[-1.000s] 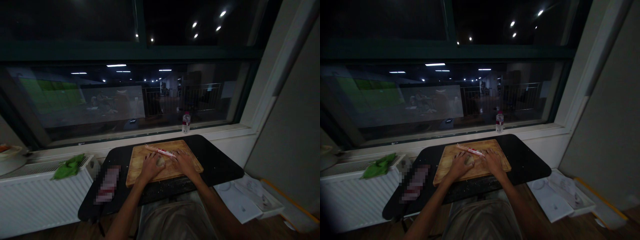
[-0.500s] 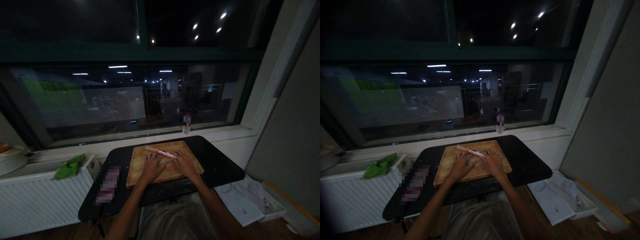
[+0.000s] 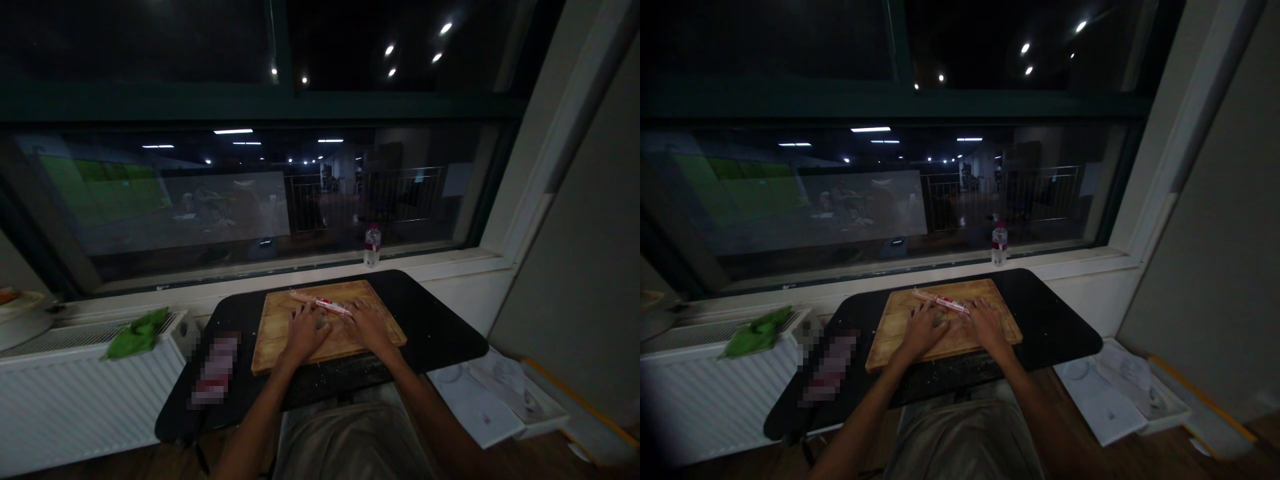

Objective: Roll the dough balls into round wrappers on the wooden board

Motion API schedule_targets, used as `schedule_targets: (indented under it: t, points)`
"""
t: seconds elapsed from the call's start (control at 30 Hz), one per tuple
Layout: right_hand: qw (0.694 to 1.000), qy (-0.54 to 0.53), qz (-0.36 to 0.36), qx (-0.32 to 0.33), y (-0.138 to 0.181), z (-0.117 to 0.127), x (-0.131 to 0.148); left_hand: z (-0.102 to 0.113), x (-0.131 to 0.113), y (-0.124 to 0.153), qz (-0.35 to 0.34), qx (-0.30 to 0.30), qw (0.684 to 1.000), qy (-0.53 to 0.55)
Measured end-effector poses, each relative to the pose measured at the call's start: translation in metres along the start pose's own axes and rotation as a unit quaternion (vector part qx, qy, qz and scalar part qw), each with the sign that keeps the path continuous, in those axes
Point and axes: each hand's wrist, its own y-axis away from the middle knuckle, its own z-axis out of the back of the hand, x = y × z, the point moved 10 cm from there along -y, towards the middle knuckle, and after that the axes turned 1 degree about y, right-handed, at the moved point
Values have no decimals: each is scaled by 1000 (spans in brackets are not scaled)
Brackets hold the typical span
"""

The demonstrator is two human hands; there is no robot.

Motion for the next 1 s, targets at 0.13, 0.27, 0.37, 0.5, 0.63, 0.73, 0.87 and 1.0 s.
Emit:
schedule_targets:
  t: [0.13, 0.27, 0.37, 0.5, 0.63, 0.73, 0.87, 1.0]
  points:
    - [1000, -2, 0, 2, 0, -1, 0, 0, 2, 0, 4, 2, 1000, -3]
    - [1000, -1, -7, 6, -1, -1, 0, -1, 0, -1, 9, 3, 1000, -11]
    - [1000, -2, -8, 8, -1, 0, 1, -1, -3, -1, 8, -1, 1000, -14]
    - [1000, -5, -10, 9, 0, 2, 1, -3, -2, -1, 6, -10, 1000, -12]
    - [1000, -6, -13, 15, 1, 5, 2, -2, -2, 1, -37, -22, 999, 22]
    - [1000, -4, -17, 19, 1, 6, 3, -1, -5, 3, -74, -21, 995, 57]
    - [1000, -4, -16, 20, 0, 6, 4, 2, -9, 4, -85, -14, 995, 49]
    - [1000, -9, -10, 20, 0, 6, 5, 6, -15, 9, -96, -9, 995, 4]
